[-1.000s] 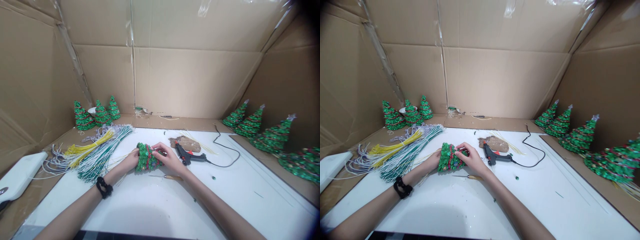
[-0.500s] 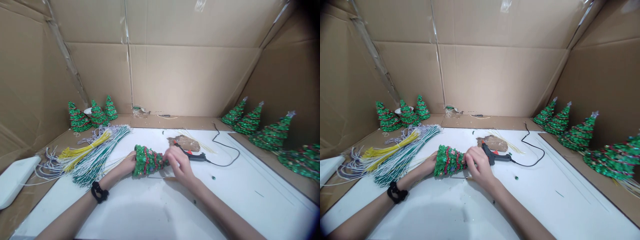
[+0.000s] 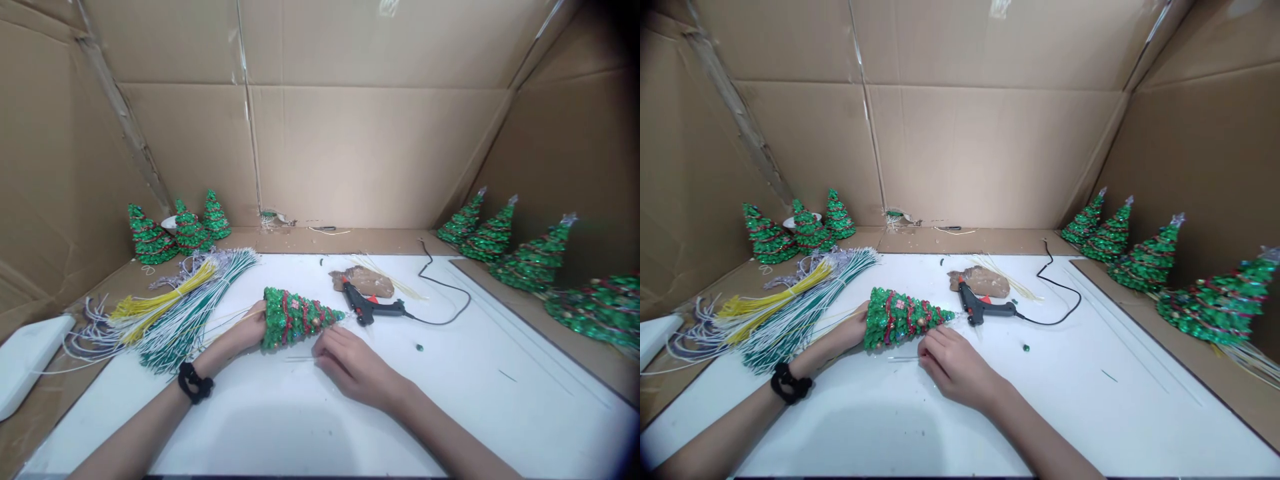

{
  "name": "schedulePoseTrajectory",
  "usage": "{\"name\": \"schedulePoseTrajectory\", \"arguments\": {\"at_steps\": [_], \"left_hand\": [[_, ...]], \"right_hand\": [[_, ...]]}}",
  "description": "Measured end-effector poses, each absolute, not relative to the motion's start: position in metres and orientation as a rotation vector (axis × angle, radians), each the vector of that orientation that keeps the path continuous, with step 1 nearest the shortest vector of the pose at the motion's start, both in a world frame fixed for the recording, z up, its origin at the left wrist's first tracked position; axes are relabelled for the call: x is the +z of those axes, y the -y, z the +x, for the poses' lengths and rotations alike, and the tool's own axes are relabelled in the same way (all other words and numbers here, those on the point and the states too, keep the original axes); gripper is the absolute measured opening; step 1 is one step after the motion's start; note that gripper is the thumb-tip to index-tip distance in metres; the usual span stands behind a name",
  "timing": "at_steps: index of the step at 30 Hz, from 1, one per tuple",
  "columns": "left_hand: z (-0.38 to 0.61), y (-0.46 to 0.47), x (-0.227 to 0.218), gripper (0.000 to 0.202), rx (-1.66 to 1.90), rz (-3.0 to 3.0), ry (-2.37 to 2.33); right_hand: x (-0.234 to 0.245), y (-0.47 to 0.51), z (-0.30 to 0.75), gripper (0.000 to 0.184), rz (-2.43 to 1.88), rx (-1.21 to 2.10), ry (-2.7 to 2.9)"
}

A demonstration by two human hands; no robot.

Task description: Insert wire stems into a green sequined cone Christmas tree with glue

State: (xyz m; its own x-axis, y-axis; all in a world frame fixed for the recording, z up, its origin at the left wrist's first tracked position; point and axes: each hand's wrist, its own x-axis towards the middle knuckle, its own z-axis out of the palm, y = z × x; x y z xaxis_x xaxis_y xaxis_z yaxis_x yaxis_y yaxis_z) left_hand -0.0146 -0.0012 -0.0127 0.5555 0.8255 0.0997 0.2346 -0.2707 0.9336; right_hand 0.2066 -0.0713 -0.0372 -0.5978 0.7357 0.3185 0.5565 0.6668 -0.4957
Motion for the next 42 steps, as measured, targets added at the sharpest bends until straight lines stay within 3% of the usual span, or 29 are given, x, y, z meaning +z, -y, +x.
{"name": "schedulePoseTrajectory", "arguments": {"at_steps": [11,16,22,27,29,32,36,42], "left_hand": [[-0.012,0.003,-0.009,0.021,0.731,1.713,-0.82],[-0.015,-0.001,-0.015,0.021,0.688,1.717,-0.825],[-0.015,0.0,-0.014,0.021,0.658,1.674,-0.866],[-0.002,0.007,0.005,0.028,0.682,1.686,-0.931],[0.003,0.009,0.011,0.029,0.663,1.685,-0.95],[0.005,0.009,0.012,0.029,0.688,1.678,-0.911],[-0.002,0.004,-0.003,0.026,0.723,1.649,-0.892],[-0.014,-0.008,-0.026,0.029,0.743,1.697,-0.918]], "right_hand": [[-0.026,0.061,0.214,0.02,-1.011,1.092,1.25],[-0.011,0.051,0.216,0.042,-0.862,1.38,1.075],[0.012,0.035,0.204,0.023,-0.848,1.244,1.068],[0.017,0.034,0.192,0.04,-0.674,1.094,1.375],[0.009,0.039,0.189,0.019,-0.756,0.961,1.412],[-0.006,0.046,0.184,0.034,-0.861,0.857,1.443],[-0.018,0.049,0.179,0.026,-0.844,0.856,1.485],[-0.024,0.05,0.177,0.042,-0.791,0.744,1.58]]}}
